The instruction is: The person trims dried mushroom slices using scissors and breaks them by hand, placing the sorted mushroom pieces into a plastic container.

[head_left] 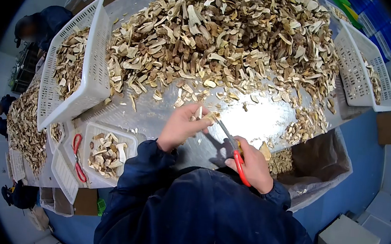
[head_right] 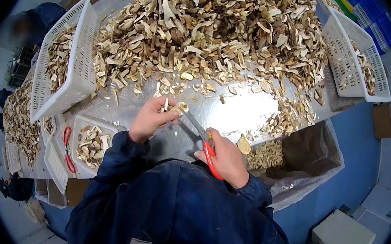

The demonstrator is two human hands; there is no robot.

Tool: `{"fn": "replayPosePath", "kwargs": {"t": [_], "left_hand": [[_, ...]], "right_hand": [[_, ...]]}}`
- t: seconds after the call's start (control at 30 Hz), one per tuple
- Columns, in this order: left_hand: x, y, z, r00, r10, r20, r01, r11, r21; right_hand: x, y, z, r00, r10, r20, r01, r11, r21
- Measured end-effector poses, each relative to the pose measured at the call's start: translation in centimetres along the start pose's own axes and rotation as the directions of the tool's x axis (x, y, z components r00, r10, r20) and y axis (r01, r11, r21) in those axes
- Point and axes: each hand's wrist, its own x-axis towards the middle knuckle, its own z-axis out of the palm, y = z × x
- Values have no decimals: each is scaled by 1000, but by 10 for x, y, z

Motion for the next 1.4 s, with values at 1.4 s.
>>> {"fn": "replayPosePath", "kwargs": {"t": [1.4], "left_hand": [[73,-56,-109,817,362,-448,-111,862,495]], "right_hand": [[-1,30,11,1000,-2,-13,1,999,-42]]}}
